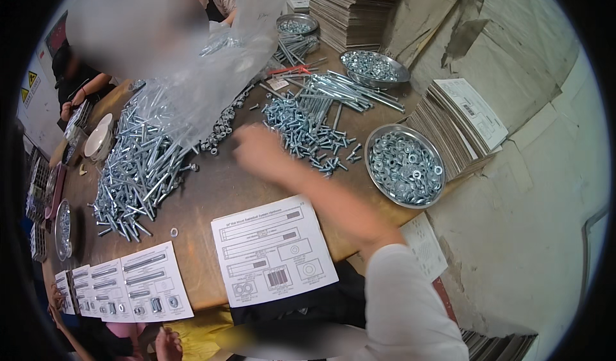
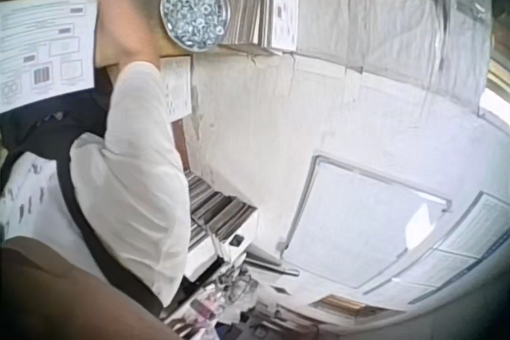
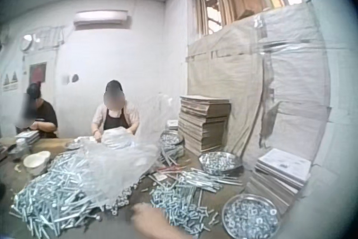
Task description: The person picks bolts, nuts, and washers from piles on a table and places them into designated slots on a printed cardboard sheet. The person repeats this process to fill multiple slots on the sheet.
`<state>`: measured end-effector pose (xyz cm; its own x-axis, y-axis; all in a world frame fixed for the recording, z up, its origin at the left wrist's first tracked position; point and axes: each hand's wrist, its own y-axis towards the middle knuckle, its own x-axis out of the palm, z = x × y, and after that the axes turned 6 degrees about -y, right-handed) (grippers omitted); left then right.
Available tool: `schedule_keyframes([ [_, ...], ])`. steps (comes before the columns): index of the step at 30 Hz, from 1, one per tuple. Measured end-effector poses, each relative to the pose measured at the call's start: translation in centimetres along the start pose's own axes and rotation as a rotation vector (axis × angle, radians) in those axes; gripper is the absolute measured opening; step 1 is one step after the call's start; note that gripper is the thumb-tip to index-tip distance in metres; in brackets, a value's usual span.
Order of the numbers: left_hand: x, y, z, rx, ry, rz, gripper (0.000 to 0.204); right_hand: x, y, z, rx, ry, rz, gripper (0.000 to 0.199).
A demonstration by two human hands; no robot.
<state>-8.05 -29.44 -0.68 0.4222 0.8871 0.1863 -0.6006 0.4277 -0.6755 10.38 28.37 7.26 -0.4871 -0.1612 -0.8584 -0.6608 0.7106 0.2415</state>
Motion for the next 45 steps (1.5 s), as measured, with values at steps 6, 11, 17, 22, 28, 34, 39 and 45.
schedule_keyframes([
  [6,8.6,-3.0,0.1,-0.036,0.176,-0.32,0.035,-9.1,0.6,22.8,0.5,-0.653,0.261,0.018],
  [11,11.9,-0.3,2.0,-0.006,0.069,-0.733,0.038,-8.3,1.6,25.6,0.309,-0.726,0.145,0.018],
  [17,27.5,1.0,1.6,0.83,0.666,-0.322,0.048,-9.3,0.6,24.6,0.291,-0.744,0.066,0.017],
  [22,28.4,2.7,-3.6,0.747,0.454,-0.384,0.063,-13.1,-4.4,14.4,-0.039,-0.282,0.392,0.021],
  [28,30.4,1.9,-4.4,0.858,0.591,-0.317,0.064,-14.2,-11.0,0.4,-0.256,-0.024,0.282,0.01],
  [34,30.3,2.1,-3.5,0.899,0.618,-0.288,0.063,-3.3,-11.5,-4.8,-0.553,-0.153,-0.116,0.014],
  [39,31.5,3.7,0.3,1.014,0.769,-0.234,0.043,2.3,-10.9,-4.3,-0.543,-0.083,-0.145,0.017],
  [45,32.1,5.3,2.3,0.888,0.919,-0.332,0.038,-1.2,-13.7,-2.3,-0.252,-0.054,-0.01,0.024],
])
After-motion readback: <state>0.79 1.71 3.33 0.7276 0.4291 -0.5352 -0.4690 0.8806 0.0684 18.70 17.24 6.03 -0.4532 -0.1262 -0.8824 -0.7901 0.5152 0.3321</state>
